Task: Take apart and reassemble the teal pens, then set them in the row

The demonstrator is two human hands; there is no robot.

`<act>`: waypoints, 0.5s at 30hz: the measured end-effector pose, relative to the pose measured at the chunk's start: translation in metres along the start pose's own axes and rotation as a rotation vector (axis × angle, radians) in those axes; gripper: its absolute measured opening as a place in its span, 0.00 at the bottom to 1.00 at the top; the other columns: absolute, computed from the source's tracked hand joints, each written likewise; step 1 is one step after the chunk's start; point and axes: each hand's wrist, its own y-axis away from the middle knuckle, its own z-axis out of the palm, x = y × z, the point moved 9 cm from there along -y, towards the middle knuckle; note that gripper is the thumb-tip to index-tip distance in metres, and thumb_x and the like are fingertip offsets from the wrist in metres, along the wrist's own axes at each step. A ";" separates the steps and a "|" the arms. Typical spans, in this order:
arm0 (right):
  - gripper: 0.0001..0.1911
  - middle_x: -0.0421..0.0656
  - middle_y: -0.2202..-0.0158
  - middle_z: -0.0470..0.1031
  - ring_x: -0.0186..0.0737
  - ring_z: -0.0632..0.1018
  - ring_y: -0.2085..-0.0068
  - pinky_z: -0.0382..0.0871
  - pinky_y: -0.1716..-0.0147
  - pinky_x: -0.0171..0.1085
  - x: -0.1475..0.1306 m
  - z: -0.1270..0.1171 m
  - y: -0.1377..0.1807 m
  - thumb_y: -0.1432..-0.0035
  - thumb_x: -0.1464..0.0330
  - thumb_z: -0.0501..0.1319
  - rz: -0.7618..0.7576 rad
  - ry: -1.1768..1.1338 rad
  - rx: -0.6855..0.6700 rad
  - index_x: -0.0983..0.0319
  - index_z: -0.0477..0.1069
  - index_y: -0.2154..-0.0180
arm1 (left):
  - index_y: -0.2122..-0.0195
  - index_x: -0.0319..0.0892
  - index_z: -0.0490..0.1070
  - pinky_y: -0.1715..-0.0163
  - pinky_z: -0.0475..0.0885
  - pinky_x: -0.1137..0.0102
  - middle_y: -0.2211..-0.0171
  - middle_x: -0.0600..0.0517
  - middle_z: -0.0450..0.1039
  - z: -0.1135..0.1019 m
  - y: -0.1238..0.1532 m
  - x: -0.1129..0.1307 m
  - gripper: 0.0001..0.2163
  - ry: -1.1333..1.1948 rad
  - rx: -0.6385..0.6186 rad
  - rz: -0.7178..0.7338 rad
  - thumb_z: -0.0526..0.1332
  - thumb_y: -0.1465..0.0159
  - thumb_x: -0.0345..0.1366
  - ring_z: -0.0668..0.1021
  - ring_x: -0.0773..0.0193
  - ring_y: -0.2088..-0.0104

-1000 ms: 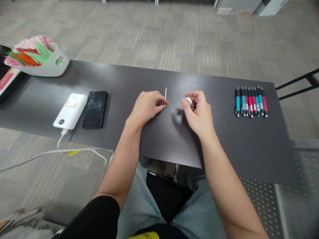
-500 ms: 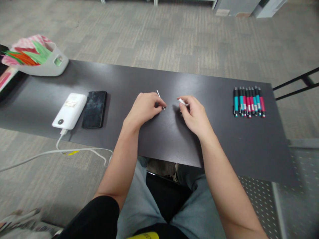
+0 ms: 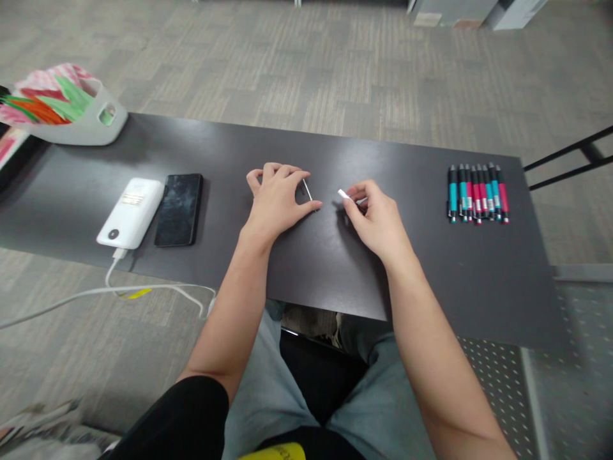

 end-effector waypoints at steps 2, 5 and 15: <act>0.03 0.45 0.59 0.87 0.55 0.85 0.62 0.81 0.56 0.55 -0.002 -0.002 0.000 0.32 0.60 0.70 -0.002 -0.009 0.008 0.48 0.78 0.57 | 0.35 0.50 0.82 0.29 0.54 0.34 0.30 0.45 0.81 0.003 -0.001 -0.001 0.22 0.004 -0.023 0.010 0.76 0.26 0.50 0.69 0.32 0.30; 0.02 0.44 0.61 0.88 0.55 0.85 0.62 0.80 0.57 0.54 -0.005 -0.004 0.000 0.32 0.60 0.71 -0.002 -0.004 0.002 0.47 0.80 0.59 | 0.34 0.50 0.82 0.27 0.54 0.34 0.28 0.47 0.81 0.006 -0.002 -0.002 0.22 0.011 -0.050 0.029 0.76 0.27 0.46 0.70 0.35 0.28; 0.03 0.44 0.64 0.87 0.54 0.84 0.64 0.78 0.60 0.52 -0.003 -0.005 -0.001 0.34 0.58 0.75 0.027 0.001 -0.022 0.48 0.86 0.62 | 0.39 0.54 0.86 0.29 0.59 0.38 0.30 0.48 0.78 0.003 -0.002 0.009 0.17 0.080 -0.068 0.102 0.75 0.28 0.41 0.70 0.37 0.29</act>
